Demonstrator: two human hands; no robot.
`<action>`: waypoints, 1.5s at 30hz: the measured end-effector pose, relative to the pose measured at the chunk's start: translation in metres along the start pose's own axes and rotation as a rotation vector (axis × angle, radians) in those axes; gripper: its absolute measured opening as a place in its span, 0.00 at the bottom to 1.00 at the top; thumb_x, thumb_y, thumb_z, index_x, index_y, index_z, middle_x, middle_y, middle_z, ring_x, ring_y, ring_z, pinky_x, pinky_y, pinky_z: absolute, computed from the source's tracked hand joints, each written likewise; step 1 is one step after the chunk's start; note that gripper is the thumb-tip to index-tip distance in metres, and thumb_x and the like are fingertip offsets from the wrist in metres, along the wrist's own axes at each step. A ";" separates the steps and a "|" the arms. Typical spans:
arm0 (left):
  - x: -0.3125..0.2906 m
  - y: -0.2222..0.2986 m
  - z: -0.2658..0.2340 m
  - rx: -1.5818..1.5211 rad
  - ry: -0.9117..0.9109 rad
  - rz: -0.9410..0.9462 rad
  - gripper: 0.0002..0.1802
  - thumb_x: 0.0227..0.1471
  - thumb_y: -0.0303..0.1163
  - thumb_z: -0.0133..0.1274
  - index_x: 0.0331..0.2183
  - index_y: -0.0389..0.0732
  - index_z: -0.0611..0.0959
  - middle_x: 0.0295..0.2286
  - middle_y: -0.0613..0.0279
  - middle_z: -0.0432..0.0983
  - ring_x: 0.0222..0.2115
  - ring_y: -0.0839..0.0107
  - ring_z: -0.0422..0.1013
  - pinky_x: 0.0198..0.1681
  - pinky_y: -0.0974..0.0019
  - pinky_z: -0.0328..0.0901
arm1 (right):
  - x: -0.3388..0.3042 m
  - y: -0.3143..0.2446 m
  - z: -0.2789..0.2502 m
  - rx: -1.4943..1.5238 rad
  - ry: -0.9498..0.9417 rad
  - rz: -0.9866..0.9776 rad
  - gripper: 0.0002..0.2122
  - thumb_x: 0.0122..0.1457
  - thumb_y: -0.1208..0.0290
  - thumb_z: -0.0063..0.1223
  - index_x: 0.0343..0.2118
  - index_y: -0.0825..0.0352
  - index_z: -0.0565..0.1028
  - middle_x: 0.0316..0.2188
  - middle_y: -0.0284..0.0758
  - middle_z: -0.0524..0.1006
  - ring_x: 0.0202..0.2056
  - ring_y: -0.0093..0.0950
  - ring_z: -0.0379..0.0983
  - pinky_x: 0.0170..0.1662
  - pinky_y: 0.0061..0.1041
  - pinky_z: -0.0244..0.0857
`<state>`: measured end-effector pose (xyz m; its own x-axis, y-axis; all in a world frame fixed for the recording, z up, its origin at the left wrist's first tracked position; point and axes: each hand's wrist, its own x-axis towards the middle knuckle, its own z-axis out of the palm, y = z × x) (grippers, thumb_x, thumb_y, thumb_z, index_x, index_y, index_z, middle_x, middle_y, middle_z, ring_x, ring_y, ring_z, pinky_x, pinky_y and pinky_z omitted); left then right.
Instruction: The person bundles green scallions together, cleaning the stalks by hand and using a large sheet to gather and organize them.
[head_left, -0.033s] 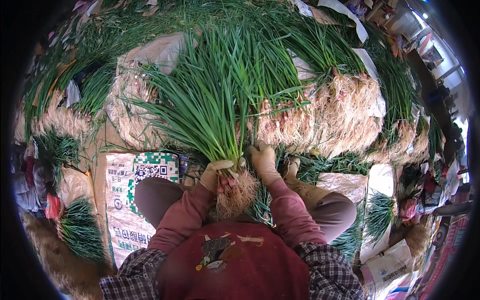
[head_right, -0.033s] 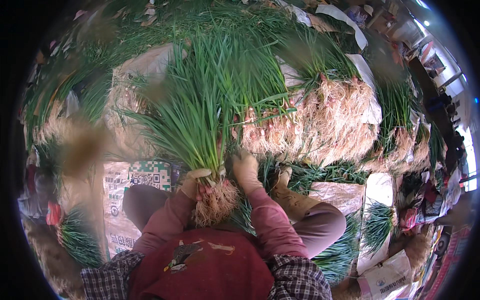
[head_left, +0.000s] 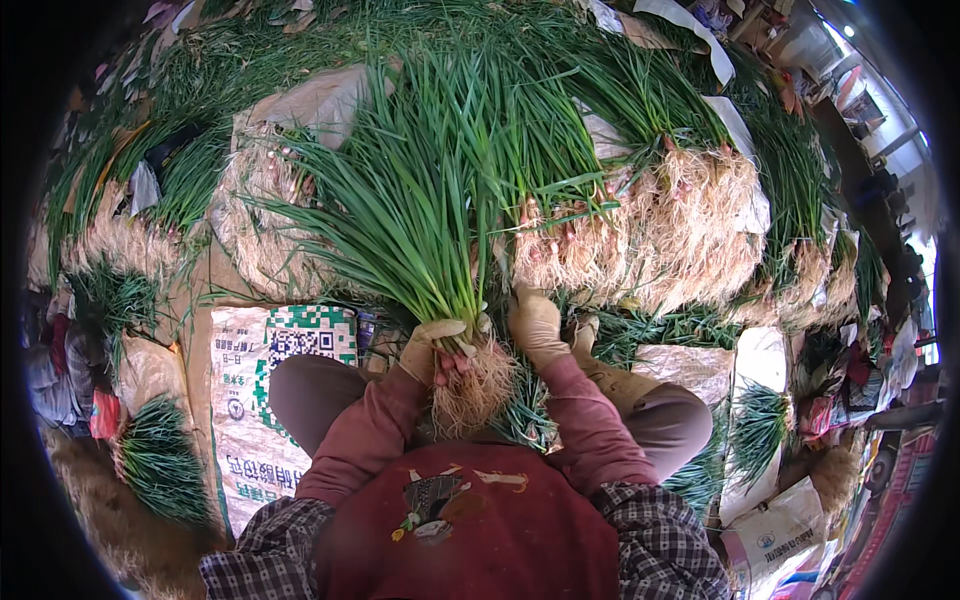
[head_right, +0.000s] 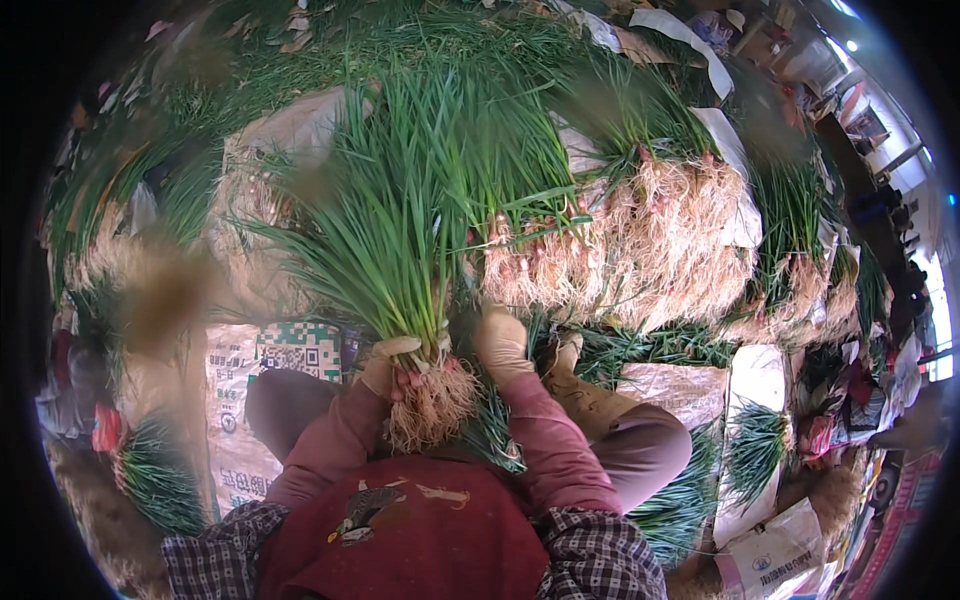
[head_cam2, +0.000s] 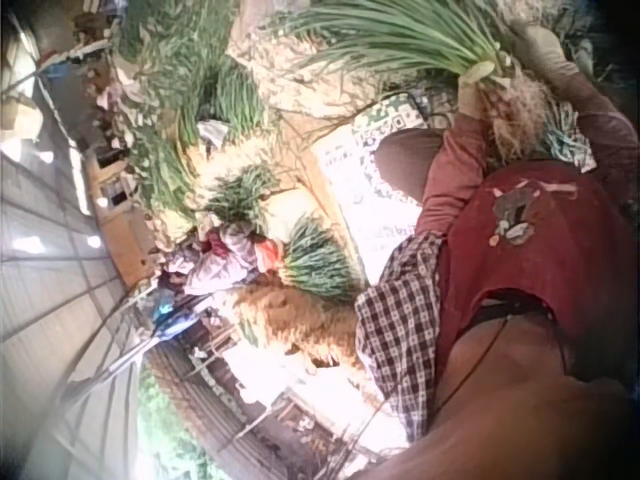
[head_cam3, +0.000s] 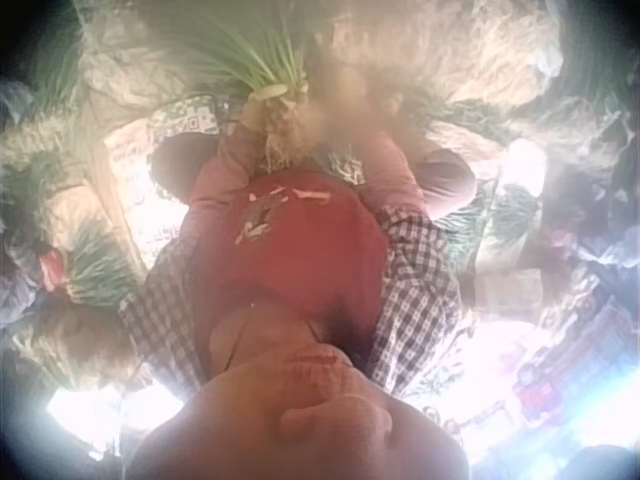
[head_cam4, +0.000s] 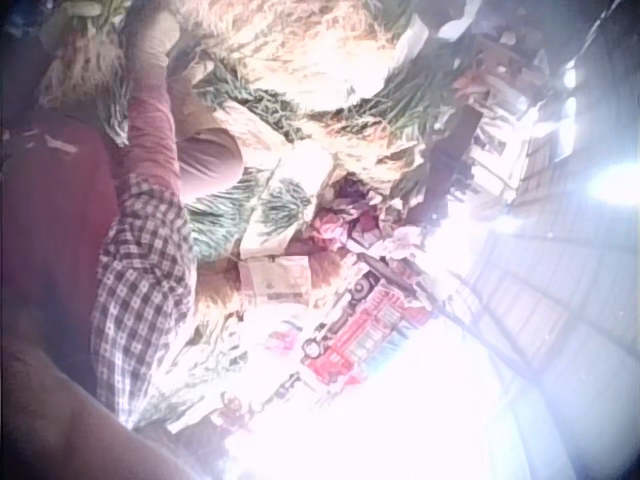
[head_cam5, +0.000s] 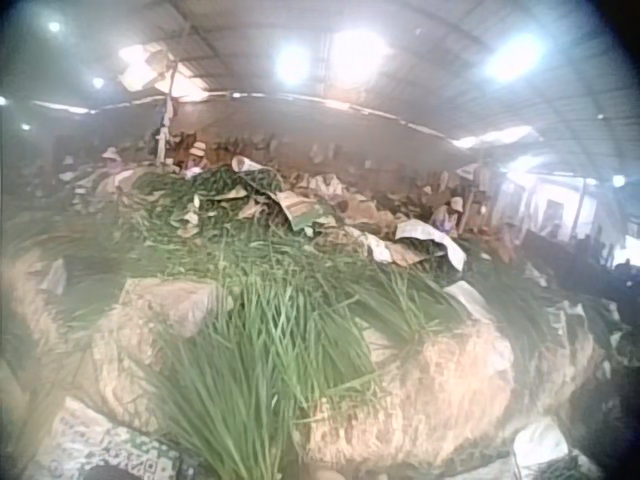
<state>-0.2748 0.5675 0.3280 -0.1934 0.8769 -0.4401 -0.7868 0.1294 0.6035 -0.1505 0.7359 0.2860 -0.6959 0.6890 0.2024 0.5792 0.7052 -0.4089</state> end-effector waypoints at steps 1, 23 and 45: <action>0.002 0.002 0.004 -0.044 -0.064 0.041 0.25 0.44 0.38 0.50 0.43 0.32 0.75 0.32 0.53 0.77 0.19 0.75 0.72 0.18 0.77 0.67 | 0.002 0.006 -0.015 -0.050 -0.336 0.113 0.08 0.51 0.66 0.53 0.30 0.64 0.76 0.27 0.44 0.77 0.29 0.38 0.75 0.33 0.34 0.69; -0.017 0.017 0.025 0.080 -0.001 -0.049 0.22 0.45 0.42 0.51 0.36 0.33 0.79 0.21 0.57 0.78 0.12 0.79 0.69 0.07 0.77 0.61 | -0.020 -0.024 -0.071 0.945 -0.376 0.438 0.09 0.55 0.67 0.55 0.30 0.70 0.77 0.22 0.30 0.75 0.26 0.17 0.69 0.31 0.17 0.63; 0.003 0.001 0.001 0.030 -0.165 -0.041 0.36 0.40 0.36 0.49 0.51 0.28 0.67 0.42 0.51 0.71 0.31 0.69 0.72 0.35 0.67 0.69 | 0.031 0.006 -0.083 0.503 -0.388 0.230 0.22 0.53 0.64 0.57 0.49 0.67 0.69 0.39 0.39 0.76 0.36 0.29 0.73 0.41 0.26 0.68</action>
<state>-0.2753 0.5702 0.3277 -0.0605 0.9345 -0.3508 -0.7740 0.1781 0.6077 -0.1330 0.7753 0.3636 -0.7349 0.6359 -0.2356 0.5283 0.3190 -0.7868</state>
